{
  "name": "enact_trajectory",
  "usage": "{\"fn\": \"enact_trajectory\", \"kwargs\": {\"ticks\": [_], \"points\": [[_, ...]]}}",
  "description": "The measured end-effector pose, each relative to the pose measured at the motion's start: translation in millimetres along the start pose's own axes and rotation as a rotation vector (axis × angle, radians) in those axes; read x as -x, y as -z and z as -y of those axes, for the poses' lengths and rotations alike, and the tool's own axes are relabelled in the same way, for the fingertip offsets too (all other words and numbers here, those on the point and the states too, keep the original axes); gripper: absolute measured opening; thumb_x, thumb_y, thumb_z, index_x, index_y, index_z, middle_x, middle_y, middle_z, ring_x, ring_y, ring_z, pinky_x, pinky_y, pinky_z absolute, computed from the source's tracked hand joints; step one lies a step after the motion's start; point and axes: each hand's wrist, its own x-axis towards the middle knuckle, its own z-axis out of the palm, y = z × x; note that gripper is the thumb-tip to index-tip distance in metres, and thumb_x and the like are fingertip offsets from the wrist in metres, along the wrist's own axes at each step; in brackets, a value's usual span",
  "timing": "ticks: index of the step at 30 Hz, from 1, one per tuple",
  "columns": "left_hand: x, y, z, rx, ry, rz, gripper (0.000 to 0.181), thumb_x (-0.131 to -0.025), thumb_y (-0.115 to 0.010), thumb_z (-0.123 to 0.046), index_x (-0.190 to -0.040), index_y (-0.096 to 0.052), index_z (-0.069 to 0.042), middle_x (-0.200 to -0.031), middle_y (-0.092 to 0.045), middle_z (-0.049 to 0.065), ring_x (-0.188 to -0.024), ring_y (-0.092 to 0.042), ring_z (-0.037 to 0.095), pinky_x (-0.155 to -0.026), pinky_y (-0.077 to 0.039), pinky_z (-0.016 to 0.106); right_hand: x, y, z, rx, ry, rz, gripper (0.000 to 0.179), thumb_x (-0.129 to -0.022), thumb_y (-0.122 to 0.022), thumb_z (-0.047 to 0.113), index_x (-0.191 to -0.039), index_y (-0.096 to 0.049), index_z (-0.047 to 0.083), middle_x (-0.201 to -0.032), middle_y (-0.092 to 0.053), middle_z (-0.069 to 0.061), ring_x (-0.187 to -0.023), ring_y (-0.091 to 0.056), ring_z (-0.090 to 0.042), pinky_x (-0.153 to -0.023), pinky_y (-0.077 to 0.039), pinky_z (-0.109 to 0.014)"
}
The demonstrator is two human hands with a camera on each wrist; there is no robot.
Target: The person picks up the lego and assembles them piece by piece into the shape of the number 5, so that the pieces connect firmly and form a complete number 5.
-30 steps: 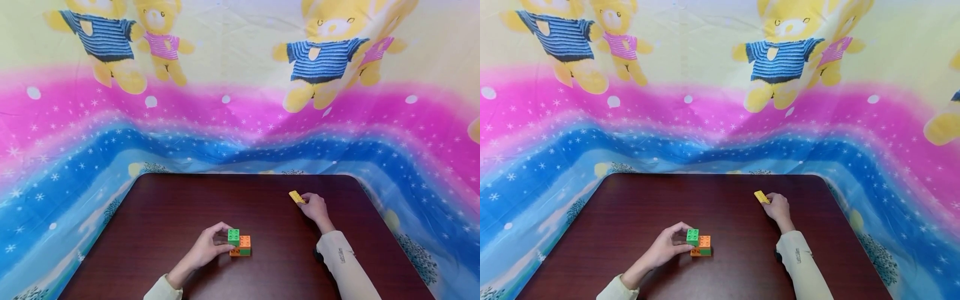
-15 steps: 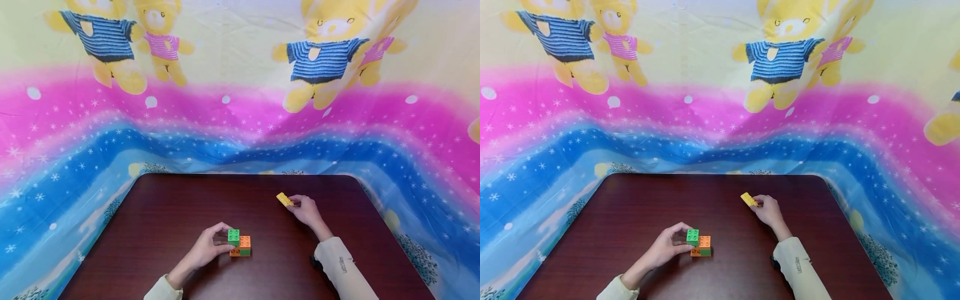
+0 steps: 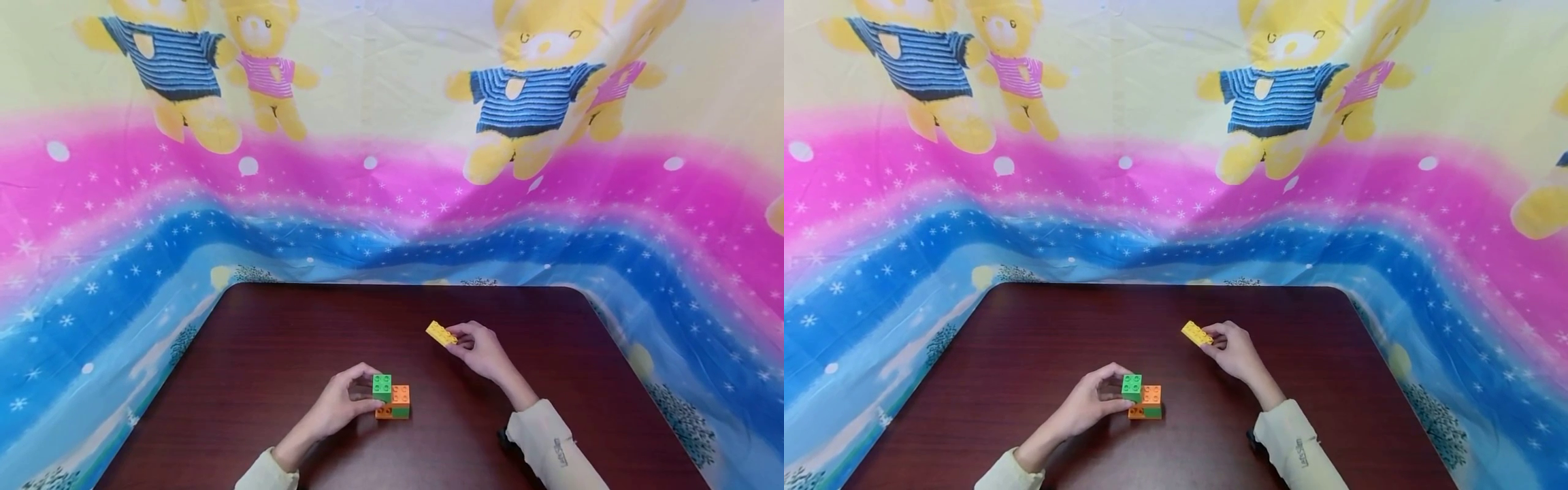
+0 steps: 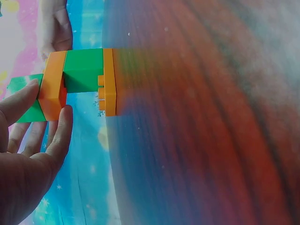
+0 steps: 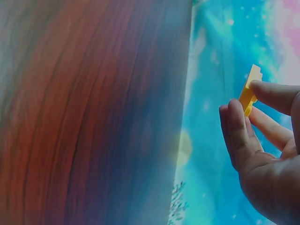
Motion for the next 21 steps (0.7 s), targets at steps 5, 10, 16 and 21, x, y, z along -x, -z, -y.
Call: {"fn": "enact_trajectory", "kwargs": {"ticks": [5, 10, 16, 21], "points": [[0.3, -0.3, 0.0, 0.016, 0.003, 0.000, 0.038, -0.086, -0.084, -0.008, -0.118, -0.067, -0.018, -0.117, -0.071, 0.004, -0.108, -0.070, 0.021, -0.089, -0.059, 0.027, 6.1, -3.5, 15.6, -0.034, 0.024, 0.032, 0.034, -0.092, -0.079, 0.010, -0.125, -0.073, 0.010, -0.119, -0.069, -0.008, -0.099, -0.070, -0.020, -0.087, -0.061, -0.034], [0.3, -0.6, 0.0, 0.024, 0.009, -0.005, 0.037, -0.087, -0.083, -0.009, -0.118, -0.067, -0.019, -0.117, -0.071, 0.004, -0.109, -0.070, 0.021, -0.089, -0.058, 0.026, 11.2, -7.0, 27.5, -0.056, 0.043, 0.059, 0.036, -0.092, -0.078, 0.011, -0.128, -0.072, 0.013, -0.123, -0.073, -0.008, -0.099, -0.071, -0.018, -0.087, -0.061, -0.035], [0.0, -0.8, 1.4, 0.026, 0.002, -0.010, 0.036, -0.087, -0.083, -0.008, -0.118, -0.067, -0.016, -0.116, -0.071, 0.006, -0.108, -0.070, 0.020, -0.088, -0.059, 0.027, 20.1, -10.1, 39.5, -0.069, 0.128, 0.100, 0.040, -0.093, -0.077, 0.011, -0.132, -0.070, 0.016, -0.124, -0.071, -0.005, -0.098, -0.069, -0.015, -0.087, -0.060, -0.031], [-1.1, -0.5, 1.6, 0.024, 0.008, -0.007, 0.036, -0.087, -0.083, -0.009, -0.118, -0.067, -0.018, -0.116, -0.071, 0.004, -0.108, -0.070, 0.020, -0.088, -0.059, 0.027, 27.8, -11.9, 52.1, -0.072, 0.179, 0.134, 0.041, -0.093, -0.079, 0.015, -0.132, -0.070, 0.020, -0.118, -0.070, 0.000, -0.096, -0.068, -0.012, -0.088, -0.060, -0.029]]}}
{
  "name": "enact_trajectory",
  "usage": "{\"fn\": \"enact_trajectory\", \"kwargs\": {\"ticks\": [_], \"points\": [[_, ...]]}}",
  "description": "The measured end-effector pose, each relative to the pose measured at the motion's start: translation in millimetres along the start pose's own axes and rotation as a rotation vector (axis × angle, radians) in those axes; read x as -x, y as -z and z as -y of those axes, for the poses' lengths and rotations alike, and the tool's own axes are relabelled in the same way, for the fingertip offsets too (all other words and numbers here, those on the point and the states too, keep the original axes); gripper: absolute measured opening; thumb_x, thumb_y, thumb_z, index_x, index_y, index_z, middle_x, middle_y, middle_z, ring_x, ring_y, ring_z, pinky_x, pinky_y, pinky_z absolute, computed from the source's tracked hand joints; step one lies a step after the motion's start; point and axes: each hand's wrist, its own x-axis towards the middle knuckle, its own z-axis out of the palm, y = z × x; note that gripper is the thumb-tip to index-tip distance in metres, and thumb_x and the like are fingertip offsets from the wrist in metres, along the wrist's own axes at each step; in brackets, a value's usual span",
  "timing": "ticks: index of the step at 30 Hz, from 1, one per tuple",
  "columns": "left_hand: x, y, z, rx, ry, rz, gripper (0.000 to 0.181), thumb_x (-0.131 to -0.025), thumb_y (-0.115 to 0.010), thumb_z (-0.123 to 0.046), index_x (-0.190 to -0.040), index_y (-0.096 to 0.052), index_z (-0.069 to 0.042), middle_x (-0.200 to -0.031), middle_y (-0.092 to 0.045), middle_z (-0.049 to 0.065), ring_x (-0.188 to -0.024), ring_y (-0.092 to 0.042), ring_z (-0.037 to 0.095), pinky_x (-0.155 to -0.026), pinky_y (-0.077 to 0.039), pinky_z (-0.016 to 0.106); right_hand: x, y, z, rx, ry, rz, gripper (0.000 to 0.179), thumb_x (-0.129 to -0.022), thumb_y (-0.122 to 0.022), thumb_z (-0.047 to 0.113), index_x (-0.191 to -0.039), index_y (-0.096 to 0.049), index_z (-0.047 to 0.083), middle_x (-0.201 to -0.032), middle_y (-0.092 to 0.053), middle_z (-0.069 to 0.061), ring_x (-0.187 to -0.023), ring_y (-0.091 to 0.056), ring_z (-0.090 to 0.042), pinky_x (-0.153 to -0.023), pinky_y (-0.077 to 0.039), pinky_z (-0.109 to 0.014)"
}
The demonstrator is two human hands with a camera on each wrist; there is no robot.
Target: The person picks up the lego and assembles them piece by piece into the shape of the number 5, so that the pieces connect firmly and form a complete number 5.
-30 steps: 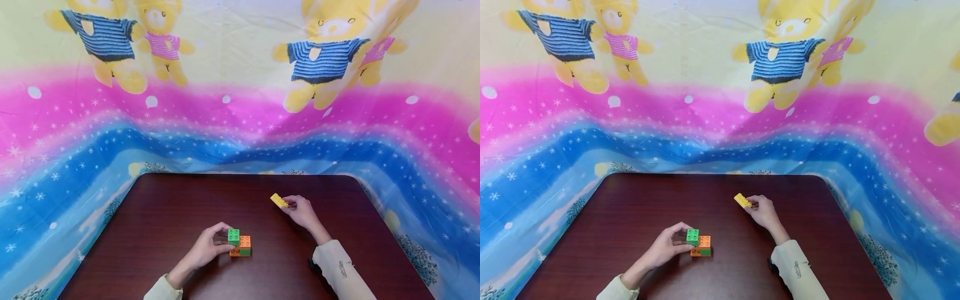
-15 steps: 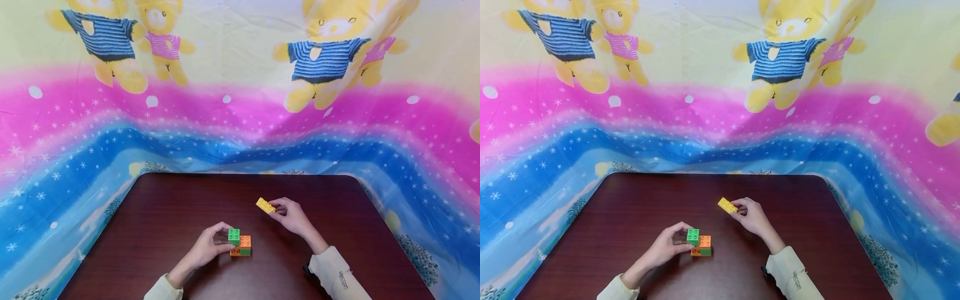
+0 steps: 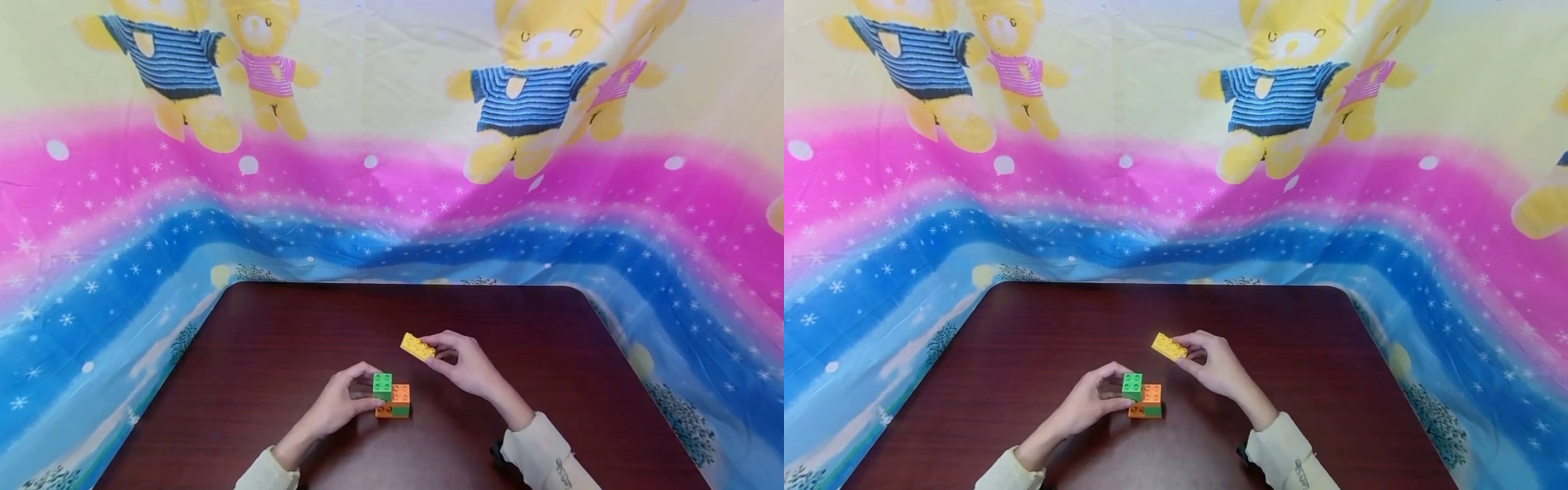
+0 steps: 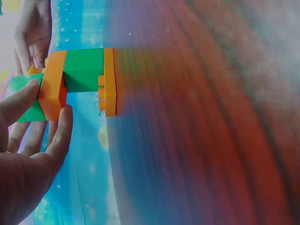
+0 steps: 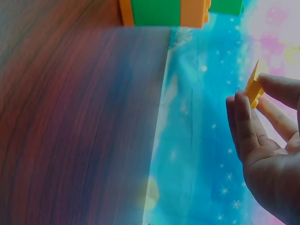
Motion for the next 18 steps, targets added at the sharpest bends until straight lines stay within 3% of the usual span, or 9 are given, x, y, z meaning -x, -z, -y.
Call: {"fn": "enact_trajectory", "kwargs": {"ticks": [4, 11, 15, 18], "points": [[-0.1, 0.3, -0.3, 0.004, 0.015, 0.005, 0.036, -0.088, -0.083, -0.010, -0.119, -0.067, -0.019, -0.116, -0.071, 0.003, -0.109, -0.069, 0.023, -0.089, -0.059, 0.028, 2.7, -3.0, 9.1, -0.014, 0.016, 0.034, 0.040, -0.093, -0.079, 0.017, -0.132, -0.070, 0.021, -0.116, -0.070, 0.004, -0.097, -0.068, -0.011, -0.090, -0.060, -0.031], [-0.2, 0.7, -0.3, -0.022, 0.010, 0.003, 0.034, -0.088, -0.084, -0.015, -0.117, -0.068, -0.022, -0.115, -0.072, 0.001, -0.111, -0.069, 0.026, -0.090, -0.059, 0.032, 6.6, -9.1, 19.9, -0.048, 0.038, 0.110, 0.039, -0.095, -0.077, 0.020, -0.132, -0.070, 0.024, -0.115, -0.068, 0.010, -0.100, -0.067, -0.009, -0.091, -0.057, -0.022], [-0.4, 1.0, -0.3, -0.052, 0.001, -0.006, 0.034, -0.087, -0.085, -0.018, -0.117, -0.068, -0.024, -0.115, -0.073, -0.001, -0.112, -0.069, 0.026, -0.092, -0.059, 0.040, 8.7, -13.2, 21.9, -0.060, 0.068, 0.140, 0.038, -0.095, -0.077, 0.020, -0.132, -0.070, 0.025, -0.115, -0.068, 0.010, -0.099, -0.066, -0.009, -0.089, -0.058, -0.024], [-0.3, 1.1, -0.7, -0.053, 0.002, -0.004, 0.035, -0.087, -0.085, -0.019, -0.117, -0.068, -0.023, -0.115, -0.073, -0.001, -0.111, -0.070, 0.026, -0.092, -0.059, 0.039, 10.0, -15.5, 22.3, -0.073, 0.081, 0.158, 0.038, -0.095, -0.077, 0.019, -0.132, -0.070, 0.026, -0.115, -0.068, 0.009, -0.099, -0.066, -0.009, -0.089, -0.059, -0.025]]}}
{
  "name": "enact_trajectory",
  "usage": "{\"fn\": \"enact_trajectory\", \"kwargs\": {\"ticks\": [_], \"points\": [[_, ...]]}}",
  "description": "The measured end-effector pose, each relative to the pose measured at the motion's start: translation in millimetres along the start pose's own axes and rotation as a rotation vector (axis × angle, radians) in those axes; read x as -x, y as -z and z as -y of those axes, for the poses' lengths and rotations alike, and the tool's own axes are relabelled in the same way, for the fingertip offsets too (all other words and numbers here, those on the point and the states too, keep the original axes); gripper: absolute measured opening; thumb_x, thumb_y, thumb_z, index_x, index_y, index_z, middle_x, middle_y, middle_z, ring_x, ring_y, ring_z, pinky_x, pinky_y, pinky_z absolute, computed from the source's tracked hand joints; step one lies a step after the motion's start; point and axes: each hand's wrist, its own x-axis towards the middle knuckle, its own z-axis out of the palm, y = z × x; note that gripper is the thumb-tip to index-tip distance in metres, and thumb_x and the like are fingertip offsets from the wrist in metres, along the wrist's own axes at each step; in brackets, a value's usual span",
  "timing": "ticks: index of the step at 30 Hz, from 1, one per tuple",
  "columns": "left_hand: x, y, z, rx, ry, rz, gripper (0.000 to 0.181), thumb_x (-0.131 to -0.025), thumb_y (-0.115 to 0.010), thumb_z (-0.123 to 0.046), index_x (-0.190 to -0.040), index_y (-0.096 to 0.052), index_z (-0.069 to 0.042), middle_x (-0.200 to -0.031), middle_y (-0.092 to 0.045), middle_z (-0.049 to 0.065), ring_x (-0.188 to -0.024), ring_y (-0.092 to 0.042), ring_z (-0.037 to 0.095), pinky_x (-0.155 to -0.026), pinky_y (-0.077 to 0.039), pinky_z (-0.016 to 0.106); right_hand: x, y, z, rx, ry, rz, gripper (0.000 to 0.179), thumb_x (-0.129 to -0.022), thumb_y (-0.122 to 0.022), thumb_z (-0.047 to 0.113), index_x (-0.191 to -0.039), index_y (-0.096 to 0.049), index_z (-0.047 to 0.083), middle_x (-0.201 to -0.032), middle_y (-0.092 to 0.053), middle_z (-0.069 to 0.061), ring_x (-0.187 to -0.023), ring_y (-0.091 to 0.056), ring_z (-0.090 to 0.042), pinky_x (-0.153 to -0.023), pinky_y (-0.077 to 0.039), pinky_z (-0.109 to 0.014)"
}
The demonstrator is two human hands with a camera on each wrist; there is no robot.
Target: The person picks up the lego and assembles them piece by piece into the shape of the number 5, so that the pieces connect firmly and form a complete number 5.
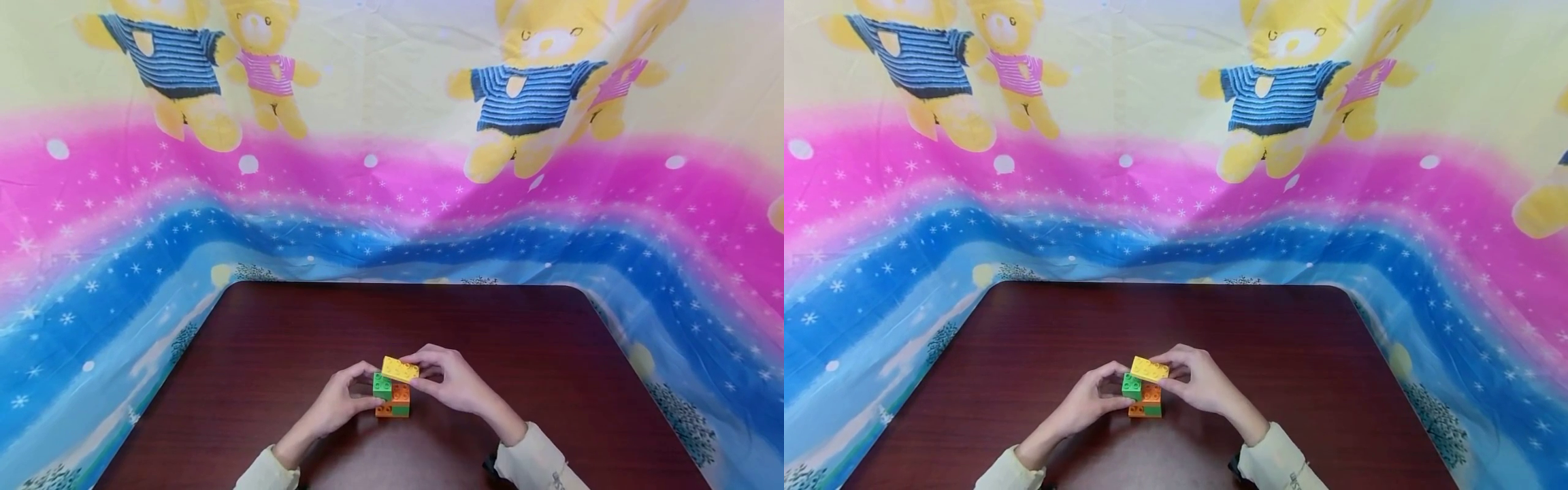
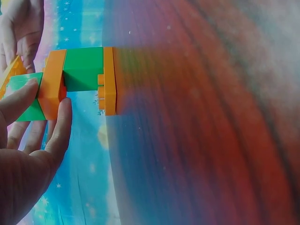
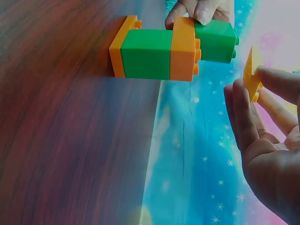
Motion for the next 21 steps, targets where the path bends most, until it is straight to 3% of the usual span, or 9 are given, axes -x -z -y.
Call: {"fn": "enact_trajectory", "kwargs": {"ticks": [13, 21], "points": [[-0.3, -1.0, 0.9, 0.013, -0.003, 0.006, 0.034, -0.088, -0.084, -0.018, -0.117, -0.067, -0.021, -0.117, -0.072, -0.001, -0.109, -0.071, 0.023, -0.089, -0.058, 0.027, 0.7, -7.5, -0.9, -0.035, -0.010, 0.052, 0.037, -0.096, -0.076, 0.020, -0.131, -0.070, 0.026, -0.114, -0.067, 0.009, -0.102, -0.067, -0.009, -0.090, -0.057, -0.021], [-0.4, -0.6, -0.2, 0.004, -0.023, 0.001, 0.034, -0.088, -0.084, -0.020, -0.117, -0.067, -0.022, -0.116, -0.073, -0.003, -0.108, -0.071, 0.022, -0.091, -0.058, 0.031, -1.9, -9.0, 0.1, -0.039, -0.019, 0.049, 0.036, -0.095, -0.077, 0.024, -0.130, -0.071, 0.027, -0.113, -0.066, 0.009, -0.102, -0.066, -0.010, -0.089, -0.057, -0.021]]}}
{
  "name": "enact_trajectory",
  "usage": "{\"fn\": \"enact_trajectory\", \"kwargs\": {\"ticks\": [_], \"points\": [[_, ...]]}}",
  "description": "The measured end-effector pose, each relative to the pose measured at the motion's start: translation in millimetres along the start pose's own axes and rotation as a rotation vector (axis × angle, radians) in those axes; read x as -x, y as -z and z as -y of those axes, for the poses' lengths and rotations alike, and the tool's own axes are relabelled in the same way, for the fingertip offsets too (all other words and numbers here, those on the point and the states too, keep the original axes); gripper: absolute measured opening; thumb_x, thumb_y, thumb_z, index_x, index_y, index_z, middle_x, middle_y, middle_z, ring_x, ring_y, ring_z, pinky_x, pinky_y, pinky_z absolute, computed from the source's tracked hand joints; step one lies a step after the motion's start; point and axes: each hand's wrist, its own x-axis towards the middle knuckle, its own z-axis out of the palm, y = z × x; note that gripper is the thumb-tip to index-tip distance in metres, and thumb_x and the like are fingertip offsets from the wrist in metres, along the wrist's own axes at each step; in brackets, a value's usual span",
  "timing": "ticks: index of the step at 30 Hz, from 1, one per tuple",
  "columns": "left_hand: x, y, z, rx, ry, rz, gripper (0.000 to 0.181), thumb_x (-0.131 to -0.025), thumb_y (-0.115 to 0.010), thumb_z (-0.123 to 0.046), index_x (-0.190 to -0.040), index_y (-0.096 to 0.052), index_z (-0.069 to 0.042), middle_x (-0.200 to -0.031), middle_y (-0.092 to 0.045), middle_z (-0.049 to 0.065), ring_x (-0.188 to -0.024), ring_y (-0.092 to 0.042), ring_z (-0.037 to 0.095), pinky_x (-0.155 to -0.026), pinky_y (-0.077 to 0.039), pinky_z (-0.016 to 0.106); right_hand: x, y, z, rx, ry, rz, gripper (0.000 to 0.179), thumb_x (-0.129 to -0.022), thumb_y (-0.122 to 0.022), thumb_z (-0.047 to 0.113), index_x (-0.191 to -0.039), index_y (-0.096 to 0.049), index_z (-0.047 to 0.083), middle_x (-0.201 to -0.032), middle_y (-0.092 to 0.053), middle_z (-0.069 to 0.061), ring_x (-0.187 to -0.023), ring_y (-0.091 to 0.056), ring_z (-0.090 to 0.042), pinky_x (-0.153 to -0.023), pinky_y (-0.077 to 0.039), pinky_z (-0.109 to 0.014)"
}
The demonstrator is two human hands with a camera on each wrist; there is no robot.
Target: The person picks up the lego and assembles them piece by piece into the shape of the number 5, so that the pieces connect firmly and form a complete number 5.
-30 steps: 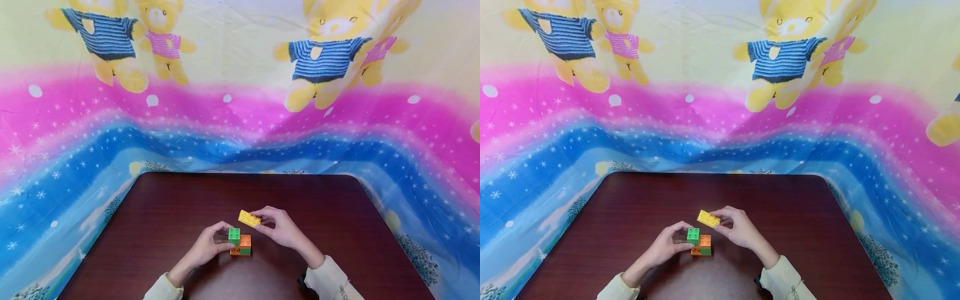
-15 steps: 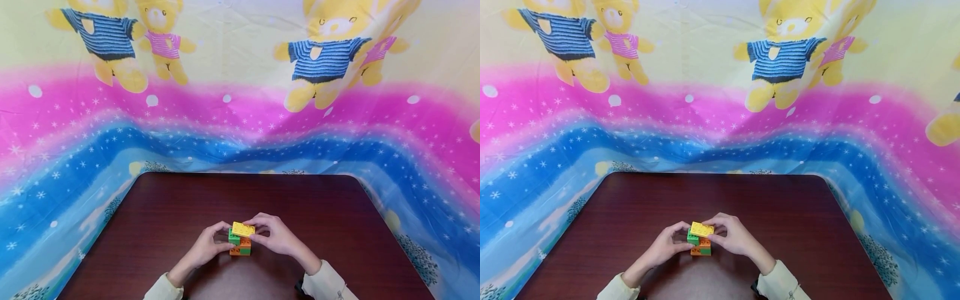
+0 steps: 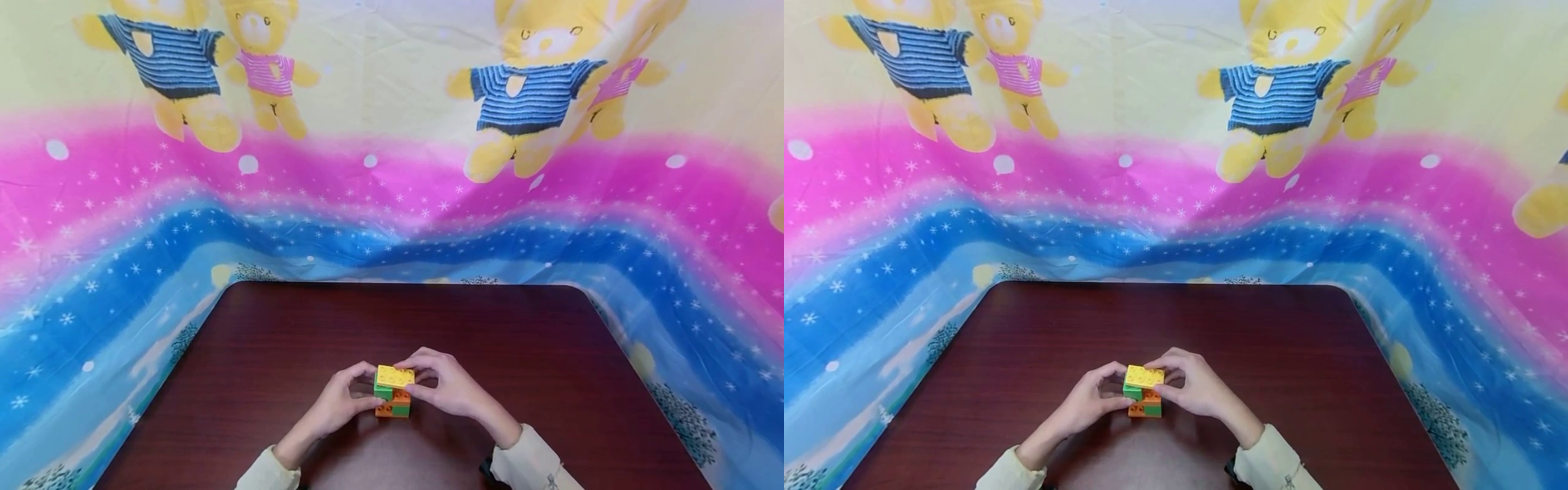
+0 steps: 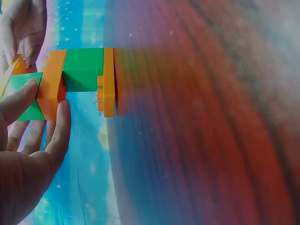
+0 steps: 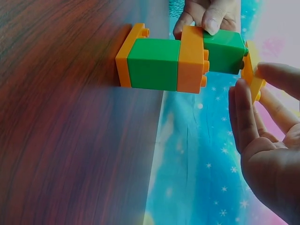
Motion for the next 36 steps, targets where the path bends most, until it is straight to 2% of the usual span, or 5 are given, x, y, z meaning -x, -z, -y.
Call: {"fn": "enact_trajectory", "kwargs": {"ticks": [9, 17, 22, 36], "points": [[-0.3, -0.5, 0.7, 0.034, -0.004, 0.009, 0.033, -0.088, -0.084, -0.016, -0.117, -0.067, -0.019, -0.117, -0.072, 0.001, -0.109, -0.071, 0.028, -0.089, -0.058, 0.027, -3.5, -6.4, 0.6, 0.008, -0.013, -0.047, 0.032, -0.093, -0.080, 0.031, -0.124, -0.075, 0.026, -0.106, -0.067, 0.010, -0.095, -0.066, -0.008, -0.086, -0.058, -0.022], [-0.3, -0.7, 0.2, 0.074, 0.011, 0.018, 0.033, -0.089, -0.083, -0.013, -0.118, -0.067, -0.018, -0.118, -0.071, 0.004, -0.111, -0.070, 0.030, -0.088, -0.059, 0.027, -5.4, -10.3, 4.0, 0.019, -0.002, -0.103, 0.030, -0.090, -0.083, 0.029, -0.119, -0.078, 0.022, -0.101, -0.069, 0.007, -0.086, -0.065, -0.007, -0.078, -0.060, -0.023], [-0.4, -0.8, 0.2, 0.067, 0.013, 0.013, 0.034, -0.088, -0.083, -0.013, -0.118, -0.067, -0.018, -0.118, -0.071, 0.003, -0.111, -0.070, 0.027, -0.088, -0.059, 0.027, -5.5, -12.3, 5.9, 0.019, -0.006, -0.111, 0.028, -0.090, -0.083, 0.027, -0.117, -0.079, 0.021, -0.099, -0.068, 0.004, -0.081, -0.064, -0.007, -0.073, -0.059, -0.023], [-1.4, -0.6, 1.1, 0.078, 0.020, 0.005, 0.035, -0.088, -0.084, -0.012, -0.118, -0.068, -0.018, -0.119, -0.071, 0.005, -0.111, -0.070, 0.027, -0.087, -0.060, 0.027, -5.4, -13.7, 10.9, 0.071, -0.025, -0.114, 0.027, -0.090, -0.083, 0.026, -0.116, -0.080, 0.020, -0.097, -0.067, 0.005, -0.078, -0.064, -0.006, -0.070, -0.057, -0.023]]}}
